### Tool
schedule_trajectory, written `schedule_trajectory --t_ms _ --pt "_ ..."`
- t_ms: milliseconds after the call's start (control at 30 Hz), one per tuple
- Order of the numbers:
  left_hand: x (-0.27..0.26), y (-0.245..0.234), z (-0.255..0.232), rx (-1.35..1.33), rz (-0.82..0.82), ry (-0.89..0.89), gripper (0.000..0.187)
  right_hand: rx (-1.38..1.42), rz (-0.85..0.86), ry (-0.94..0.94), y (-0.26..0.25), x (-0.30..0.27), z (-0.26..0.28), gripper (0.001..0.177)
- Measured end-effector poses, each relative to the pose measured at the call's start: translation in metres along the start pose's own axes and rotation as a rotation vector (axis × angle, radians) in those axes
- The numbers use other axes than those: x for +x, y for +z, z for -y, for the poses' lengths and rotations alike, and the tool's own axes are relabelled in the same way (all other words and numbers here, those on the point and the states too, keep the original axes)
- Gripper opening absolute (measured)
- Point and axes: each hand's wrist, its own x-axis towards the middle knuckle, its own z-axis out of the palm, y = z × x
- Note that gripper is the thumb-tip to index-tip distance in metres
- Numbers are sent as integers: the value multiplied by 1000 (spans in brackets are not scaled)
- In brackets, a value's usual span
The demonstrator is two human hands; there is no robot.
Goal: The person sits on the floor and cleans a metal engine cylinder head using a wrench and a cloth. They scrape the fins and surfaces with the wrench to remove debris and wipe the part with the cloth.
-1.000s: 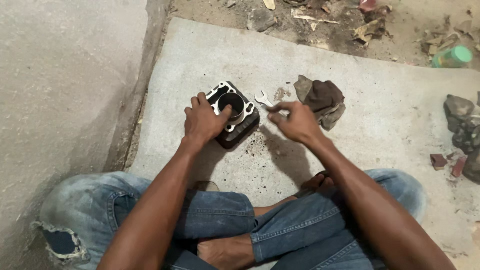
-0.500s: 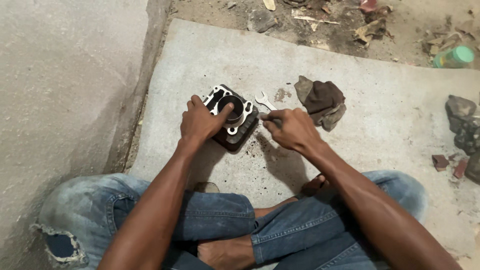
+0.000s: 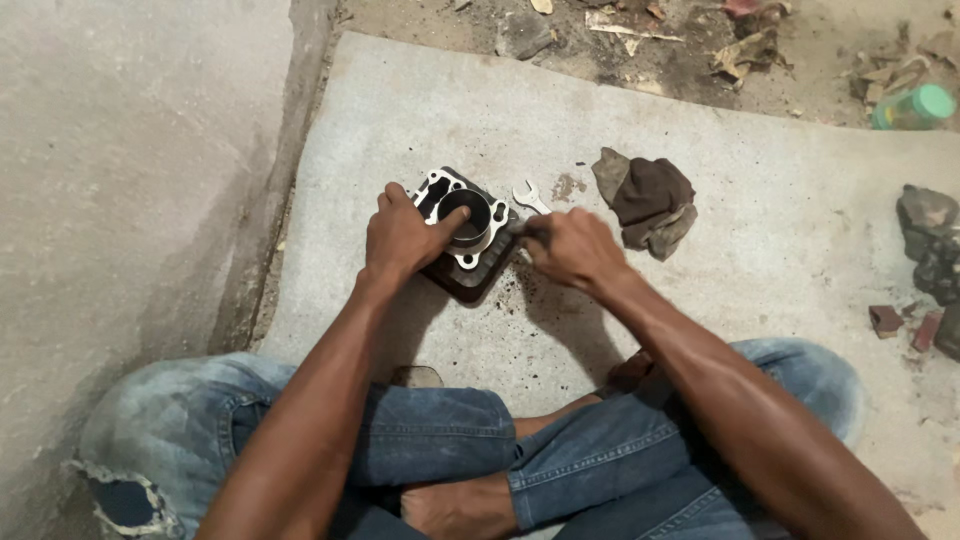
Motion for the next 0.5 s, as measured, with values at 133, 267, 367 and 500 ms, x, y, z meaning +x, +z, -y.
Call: schedule_trajectory --t_ms 133,267,367,500 --pt "2 2 1 23 -65 57 105 -7 -73 -69 -26 -15 -5 30" --pt "2 8 7 27 -95 83 104 43 0 -21 -11 -11 4 34" --pt "4 5 7 15 -74 77 104 -19 43 31 -17 -18 7 33" --pt "4 6 5 11 -78 60 101 48 -37 -17 -27 -23 6 29"
